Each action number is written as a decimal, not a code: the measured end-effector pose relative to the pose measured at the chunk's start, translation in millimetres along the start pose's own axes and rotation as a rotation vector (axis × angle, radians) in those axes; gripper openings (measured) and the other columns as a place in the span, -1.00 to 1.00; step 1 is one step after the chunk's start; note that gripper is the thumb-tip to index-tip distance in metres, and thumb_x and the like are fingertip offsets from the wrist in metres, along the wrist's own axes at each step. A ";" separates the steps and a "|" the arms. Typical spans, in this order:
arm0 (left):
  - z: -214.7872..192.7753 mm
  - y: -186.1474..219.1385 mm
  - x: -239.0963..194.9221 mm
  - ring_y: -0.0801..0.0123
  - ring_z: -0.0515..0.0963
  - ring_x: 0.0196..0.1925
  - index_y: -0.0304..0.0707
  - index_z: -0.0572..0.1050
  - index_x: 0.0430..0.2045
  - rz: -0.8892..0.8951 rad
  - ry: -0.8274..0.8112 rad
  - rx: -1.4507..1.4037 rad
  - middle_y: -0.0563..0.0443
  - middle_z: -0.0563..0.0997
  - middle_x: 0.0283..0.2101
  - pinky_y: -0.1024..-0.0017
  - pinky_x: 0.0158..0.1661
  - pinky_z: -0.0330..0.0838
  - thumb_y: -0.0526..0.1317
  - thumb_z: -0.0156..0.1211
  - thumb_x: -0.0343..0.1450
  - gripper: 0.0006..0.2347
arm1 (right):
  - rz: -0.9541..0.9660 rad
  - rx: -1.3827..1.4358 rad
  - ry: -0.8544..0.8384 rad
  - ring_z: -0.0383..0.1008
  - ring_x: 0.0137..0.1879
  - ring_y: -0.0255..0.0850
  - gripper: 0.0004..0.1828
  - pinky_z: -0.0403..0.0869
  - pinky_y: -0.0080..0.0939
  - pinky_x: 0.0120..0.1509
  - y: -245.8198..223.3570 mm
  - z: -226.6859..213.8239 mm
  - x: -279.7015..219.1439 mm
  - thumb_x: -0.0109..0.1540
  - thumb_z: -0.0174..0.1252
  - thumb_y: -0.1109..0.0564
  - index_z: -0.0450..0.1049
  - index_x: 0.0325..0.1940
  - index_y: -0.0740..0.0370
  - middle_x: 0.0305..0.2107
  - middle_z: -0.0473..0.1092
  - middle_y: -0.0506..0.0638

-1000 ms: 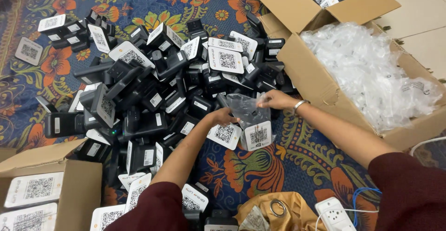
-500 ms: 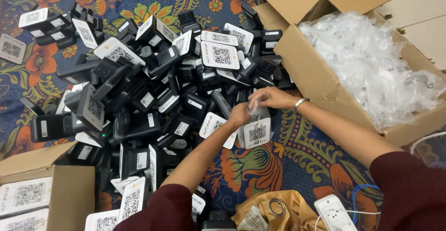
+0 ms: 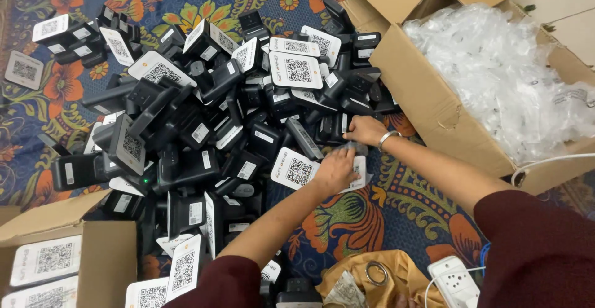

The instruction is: The person packs electronic components with QR codes into plastic bags and then places them into cardboard boxes.

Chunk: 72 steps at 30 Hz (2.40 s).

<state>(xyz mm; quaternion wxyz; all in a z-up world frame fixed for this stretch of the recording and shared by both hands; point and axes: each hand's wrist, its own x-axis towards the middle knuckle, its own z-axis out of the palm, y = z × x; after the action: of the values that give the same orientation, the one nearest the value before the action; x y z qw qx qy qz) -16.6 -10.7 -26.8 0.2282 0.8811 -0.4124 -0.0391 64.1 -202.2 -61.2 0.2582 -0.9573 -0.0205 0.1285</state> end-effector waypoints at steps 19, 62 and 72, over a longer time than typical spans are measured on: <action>-195.0 -105.6 -113.0 0.17 0.68 -0.14 -0.62 0.52 -0.10 -0.786 0.528 -1.387 -0.17 0.70 -0.16 0.23 -0.05 0.49 -0.26 0.20 0.38 -0.68 | 0.359 1.287 -0.237 0.38 0.28 0.19 0.20 0.42 0.36 0.09 -198.0 -60.7 -30.3 0.14 0.04 -0.63 -0.14 0.58 0.13 0.27 0.22 0.32; -12.2 -332.7 -836.2 -0.02 0.56 -0.57 -0.70 0.45 -0.32 -1.537 2.322 -0.977 -0.36 0.54 -0.38 0.05 -0.67 0.42 -0.59 -0.12 0.14 -0.71 | -1.553 -0.302 -0.462 -0.23 0.63 -0.05 0.10 -0.22 0.31 0.62 -572.0 243.4 -173.2 0.04 0.37 0.22 -0.05 0.55 -0.17 0.49 -0.07 -0.09; -126.1 -281.9 -728.8 -0.20 0.43 0.11 -0.62 -0.03 0.24 -2.277 1.552 -0.280 -0.59 0.26 0.16 0.16 0.06 0.40 -0.44 0.32 0.17 -0.23 | -1.588 -0.275 -0.449 -0.27 0.64 -0.07 0.03 -0.24 0.32 0.63 -567.6 257.4 -165.3 0.09 0.21 0.31 -0.04 0.56 -0.19 0.52 -0.09 -0.11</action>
<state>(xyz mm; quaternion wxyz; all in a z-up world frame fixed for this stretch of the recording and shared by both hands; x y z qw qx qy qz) -263.1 735.3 -123.5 0.3253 0.4950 0.7651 0.2527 -146.3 397.7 46.7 0.1427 -0.6329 -0.7554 0.0923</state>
